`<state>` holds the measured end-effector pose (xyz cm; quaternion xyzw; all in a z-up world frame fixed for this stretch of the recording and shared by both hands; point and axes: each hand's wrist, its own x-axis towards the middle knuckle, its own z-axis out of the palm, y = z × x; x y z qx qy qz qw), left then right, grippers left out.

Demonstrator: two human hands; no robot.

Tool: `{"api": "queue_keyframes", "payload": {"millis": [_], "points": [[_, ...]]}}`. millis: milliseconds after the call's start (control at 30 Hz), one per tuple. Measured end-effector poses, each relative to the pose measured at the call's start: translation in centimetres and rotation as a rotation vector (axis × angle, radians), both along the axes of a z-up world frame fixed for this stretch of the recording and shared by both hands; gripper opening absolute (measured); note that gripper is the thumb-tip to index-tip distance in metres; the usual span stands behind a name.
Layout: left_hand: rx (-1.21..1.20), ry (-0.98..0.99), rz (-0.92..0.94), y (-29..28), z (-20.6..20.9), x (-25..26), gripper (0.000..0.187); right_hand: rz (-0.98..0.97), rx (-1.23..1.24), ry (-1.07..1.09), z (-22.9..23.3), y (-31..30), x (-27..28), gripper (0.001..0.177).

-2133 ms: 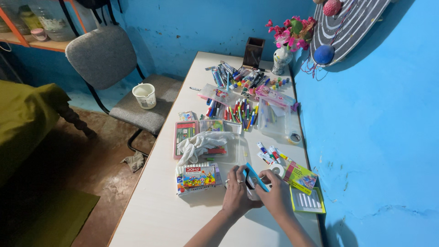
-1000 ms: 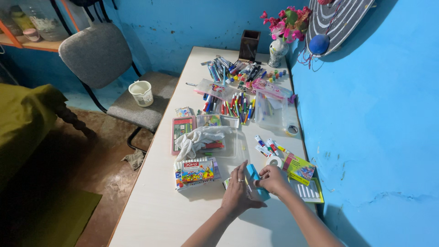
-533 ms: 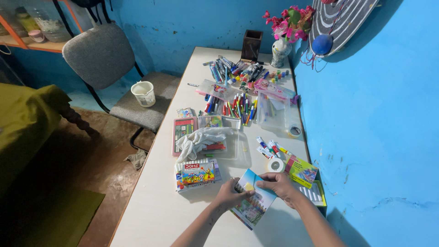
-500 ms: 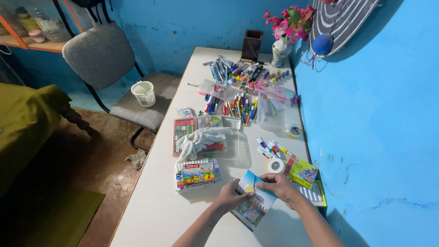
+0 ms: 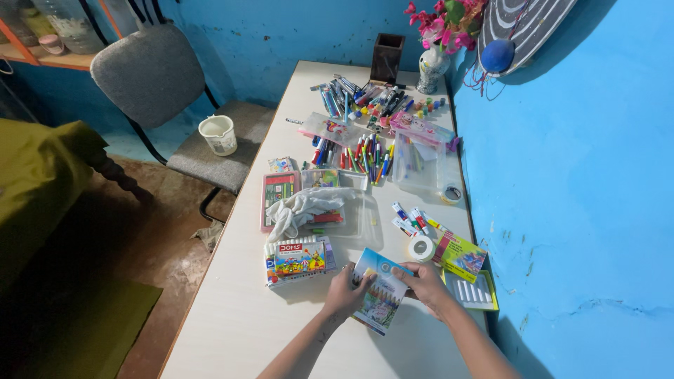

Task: The person organizes art supplies on a white table. They wipe a box of colored pencils with a white cloth, then wipe several small paint tubes and place them into a yellow box. The person also handles a roll of tape and a plastic container while arranging items.

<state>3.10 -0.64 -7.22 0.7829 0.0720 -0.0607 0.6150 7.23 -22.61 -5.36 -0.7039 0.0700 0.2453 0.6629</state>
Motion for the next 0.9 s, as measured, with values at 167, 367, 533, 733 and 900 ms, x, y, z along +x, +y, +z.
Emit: {"api": "queue_keyframes", "payload": {"millis": [167,367,533,733,900], "points": [[-0.050,-0.062,-0.008,-0.3,0.1,0.3,0.049,0.001,-0.015,-0.083,-0.1,0.0,0.7,0.046],[-0.045,-0.054,-0.030,-0.3,0.0,1.6,0.052,-0.014,0.079,0.032,0.5,-0.1,1.1,0.050],[-0.145,0.113,0.014,-0.2,0.5,2.6,0.041,-0.025,0.054,0.026,0.6,0.3,2.2,0.050],[-0.016,-0.181,0.020,2.6,1.9,3.1,0.046,-0.017,0.044,0.094,-2.8,0.7,5.1,0.058],[0.536,-0.312,0.538,9.8,2.7,2.0,0.066,-0.087,-0.076,0.175,-7.3,0.6,6.3,0.050]]}}
